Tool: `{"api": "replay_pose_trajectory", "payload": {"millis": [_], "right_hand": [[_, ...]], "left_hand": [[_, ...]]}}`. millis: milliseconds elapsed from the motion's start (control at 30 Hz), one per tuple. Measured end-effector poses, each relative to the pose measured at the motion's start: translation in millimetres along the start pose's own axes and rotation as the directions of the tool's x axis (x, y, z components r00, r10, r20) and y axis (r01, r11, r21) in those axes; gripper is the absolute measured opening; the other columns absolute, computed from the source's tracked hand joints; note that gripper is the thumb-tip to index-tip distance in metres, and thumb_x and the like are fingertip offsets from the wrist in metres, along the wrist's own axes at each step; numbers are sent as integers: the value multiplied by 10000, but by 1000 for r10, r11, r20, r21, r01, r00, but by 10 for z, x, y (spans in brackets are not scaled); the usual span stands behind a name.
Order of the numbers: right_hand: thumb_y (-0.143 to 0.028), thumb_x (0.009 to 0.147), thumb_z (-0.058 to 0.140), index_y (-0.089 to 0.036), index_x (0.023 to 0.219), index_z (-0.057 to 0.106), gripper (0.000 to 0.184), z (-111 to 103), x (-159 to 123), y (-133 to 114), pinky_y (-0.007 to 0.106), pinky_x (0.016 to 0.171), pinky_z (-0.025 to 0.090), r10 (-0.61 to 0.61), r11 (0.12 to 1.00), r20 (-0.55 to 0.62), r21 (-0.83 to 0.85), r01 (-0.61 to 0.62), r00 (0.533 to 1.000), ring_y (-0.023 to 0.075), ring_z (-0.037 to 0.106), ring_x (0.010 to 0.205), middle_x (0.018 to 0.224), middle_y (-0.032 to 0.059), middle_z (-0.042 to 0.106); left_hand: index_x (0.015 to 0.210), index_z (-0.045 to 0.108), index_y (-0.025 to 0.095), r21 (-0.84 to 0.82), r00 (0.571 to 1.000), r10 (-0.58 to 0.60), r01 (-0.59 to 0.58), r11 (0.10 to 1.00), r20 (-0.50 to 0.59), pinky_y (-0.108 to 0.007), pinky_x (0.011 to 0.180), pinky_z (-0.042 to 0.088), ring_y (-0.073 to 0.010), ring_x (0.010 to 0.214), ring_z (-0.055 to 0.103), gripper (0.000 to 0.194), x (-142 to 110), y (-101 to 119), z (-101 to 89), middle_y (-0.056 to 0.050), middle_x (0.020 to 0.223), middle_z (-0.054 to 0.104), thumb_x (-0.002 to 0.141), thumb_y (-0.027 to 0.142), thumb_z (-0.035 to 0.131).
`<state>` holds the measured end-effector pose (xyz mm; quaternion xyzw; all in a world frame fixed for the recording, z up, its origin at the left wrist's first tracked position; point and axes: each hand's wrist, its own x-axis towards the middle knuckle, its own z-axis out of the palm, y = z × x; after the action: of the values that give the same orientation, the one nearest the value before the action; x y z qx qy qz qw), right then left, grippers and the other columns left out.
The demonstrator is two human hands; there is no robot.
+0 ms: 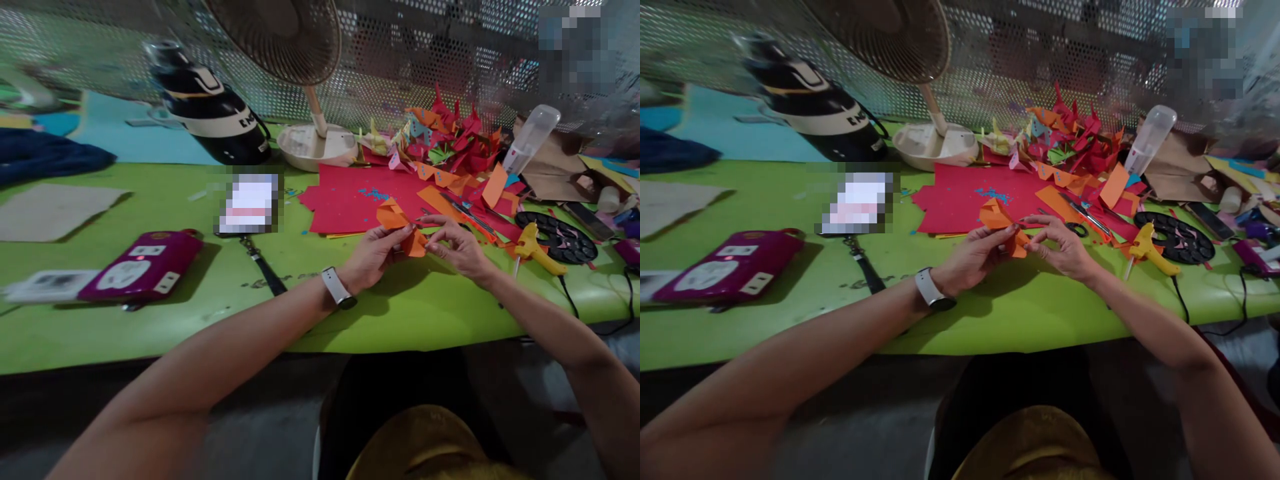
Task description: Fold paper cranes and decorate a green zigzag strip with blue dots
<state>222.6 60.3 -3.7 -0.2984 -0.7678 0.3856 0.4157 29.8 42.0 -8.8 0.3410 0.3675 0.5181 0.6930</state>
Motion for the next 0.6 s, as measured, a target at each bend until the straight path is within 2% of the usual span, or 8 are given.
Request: {"api": "replay_pose_trajectory", "payload": {"millis": [67,167,267,367,467,600], "right_hand": [[-544,850,674,-230,768,676,325,14,7,6,459,1045,459,26,1000,-18,-2,-26,1000,228,590,1180,1202,75,647],[-611,814,671,-214,751,645,403,32,8,27,353,794,559,111,994,-53,22,-110,992,189,642,953,1072,80,654],[-653,782,671,-207,743,618,451,35,6,46,267,584,518,193,981,-64,39,-191,979,128,595,710,895,42,627],[-641,780,678,-201,742,606,448,27,6,44,238,526,472,210,977,-58,38,-208,976,95,541,607,778,3,587],[-623,774,692,-192,724,607,441,16,8,33,233,517,456,208,978,-79,12,-207,975,88,521,599,781,6,590],[-580,767,712,-185,688,611,416,7,14,33,236,493,427,209,977,-74,-14,-211,975,83,494,575,792,20,606]], "left_hand": [[787,730,195,4,1000,18,-18,1000,-5,-259,635,549,-136,670,670,259,7,-13,-3,-2,758,746,627,339,875],[792,723,190,35,999,52,-52,998,9,-248,659,532,-134,725,673,253,8,-24,-17,-11,820,753,646,346,858],[822,725,195,109,997,78,-80,991,25,-235,648,501,-139,772,669,227,-1,-36,-39,-16,878,753,681,342,826],[844,724,203,168,995,92,-96,981,31,-257,684,502,-148,788,662,216,-14,-52,-45,-17,904,748,695,337,803],[850,720,196,209,994,94,-103,972,53,-297,761,514,-160,800,659,233,-36,-56,-26,-25,896,747,688,343,800],[816,717,191,216,995,87,-97,971,59,-297,742,512,-157,758,648,238,-66,-44,0,-29,860,742,656,336,815]]}}
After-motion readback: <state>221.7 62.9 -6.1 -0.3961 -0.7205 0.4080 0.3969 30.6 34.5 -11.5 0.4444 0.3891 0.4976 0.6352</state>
